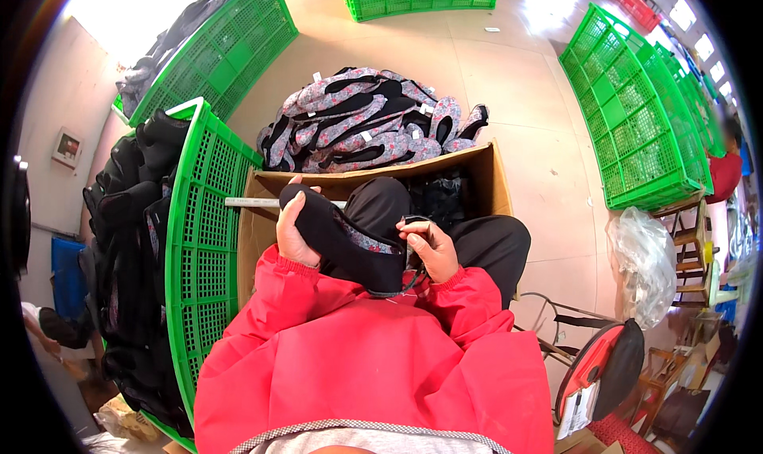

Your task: The person sits on the floor and uses small scissors to trim loose threads and tags from the edges of black slippers. They handle each slipper individually, picking it from a cardboard box, trimming it, and placing it into a green plastic crate.

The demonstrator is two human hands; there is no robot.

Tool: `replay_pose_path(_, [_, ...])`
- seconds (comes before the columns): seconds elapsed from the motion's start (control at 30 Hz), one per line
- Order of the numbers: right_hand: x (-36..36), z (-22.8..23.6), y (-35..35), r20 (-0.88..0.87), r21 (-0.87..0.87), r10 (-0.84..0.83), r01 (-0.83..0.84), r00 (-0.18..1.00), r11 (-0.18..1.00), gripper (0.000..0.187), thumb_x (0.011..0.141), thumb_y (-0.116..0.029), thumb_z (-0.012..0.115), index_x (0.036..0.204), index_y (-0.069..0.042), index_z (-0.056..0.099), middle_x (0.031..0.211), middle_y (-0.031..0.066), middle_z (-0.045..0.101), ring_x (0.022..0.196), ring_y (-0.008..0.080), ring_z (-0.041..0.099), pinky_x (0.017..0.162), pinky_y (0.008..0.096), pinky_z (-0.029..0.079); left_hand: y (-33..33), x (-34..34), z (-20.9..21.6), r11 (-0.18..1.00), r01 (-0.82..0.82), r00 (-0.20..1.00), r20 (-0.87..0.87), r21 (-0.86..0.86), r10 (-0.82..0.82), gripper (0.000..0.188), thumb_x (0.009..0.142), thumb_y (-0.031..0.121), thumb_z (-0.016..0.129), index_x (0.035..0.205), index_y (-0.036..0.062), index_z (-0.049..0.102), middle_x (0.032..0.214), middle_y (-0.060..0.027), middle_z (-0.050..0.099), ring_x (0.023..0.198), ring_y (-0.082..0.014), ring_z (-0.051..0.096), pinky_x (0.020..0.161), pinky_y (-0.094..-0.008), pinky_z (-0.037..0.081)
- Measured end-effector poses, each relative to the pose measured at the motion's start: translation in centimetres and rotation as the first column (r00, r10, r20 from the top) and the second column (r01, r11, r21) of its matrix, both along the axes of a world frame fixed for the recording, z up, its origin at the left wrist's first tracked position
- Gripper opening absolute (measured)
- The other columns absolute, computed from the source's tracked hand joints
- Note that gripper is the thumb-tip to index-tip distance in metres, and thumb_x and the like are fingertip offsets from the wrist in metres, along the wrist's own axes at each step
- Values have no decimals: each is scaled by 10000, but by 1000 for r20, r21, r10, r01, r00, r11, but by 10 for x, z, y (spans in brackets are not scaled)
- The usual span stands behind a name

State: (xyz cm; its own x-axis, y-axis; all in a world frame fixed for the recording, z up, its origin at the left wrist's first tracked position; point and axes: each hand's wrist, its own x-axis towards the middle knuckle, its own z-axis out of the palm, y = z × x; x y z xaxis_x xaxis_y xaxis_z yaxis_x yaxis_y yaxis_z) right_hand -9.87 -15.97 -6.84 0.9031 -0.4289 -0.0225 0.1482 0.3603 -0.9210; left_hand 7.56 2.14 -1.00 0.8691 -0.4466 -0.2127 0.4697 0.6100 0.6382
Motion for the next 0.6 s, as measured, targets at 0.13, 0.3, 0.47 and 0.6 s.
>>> replay_pose_path(0.13, [-2, 28, 4, -55, -251, 213, -220, 975, 943, 303, 941, -186, 620, 1181, -3, 602, 1077, 60, 631, 970, 117, 578, 873, 254, 445, -8, 1, -9, 999, -45, 989, -140, 14, 47, 423, 866, 188, 658, 1263, 112, 533, 1015, -112, 622, 852, -225, 630, 779, -382, 538])
replay_pose_path(0.3, [0, 16, 17, 24, -356, 98, -83, 995, 931, 225, 944, -164, 632, 1103, -6, 643, 1018, 43, 645, 886, 97, 579, 810, 227, 446, -2, 10, -22, 996, -80, 955, -283, 36, 87, 288, 867, 205, 665, 1140, 132, 610, 970, -82, 636, 848, -223, 634, 785, -390, 539])
replay_pose_path(0.47, [2, 15, 31, 31, -289, -168, 170, 985, 942, 104, 942, -98, 624, 972, -2, 653, 911, 28, 661, 825, 93, 582, 773, 228, 457, -7, -4, -17, 998, -13, 954, -297, 60, 30, 319, 859, 149, 668, 1156, 137, 552, 959, -59, 611, 859, -229, 631, 789, -389, 544])
replay_pose_path(0.6, [1, 18, 41, 82, -296, -131, 150, 988, 944, 91, 928, -85, 637, 961, -3, 658, 872, 25, 666, 792, 87, 590, 742, 225, 465, -13, -9, -13, 997, -5, 968, -250, 82, 26, 318, 865, 118, 655, 1168, 122, 558, 959, -64, 617, 850, -220, 637, 770, -374, 546])
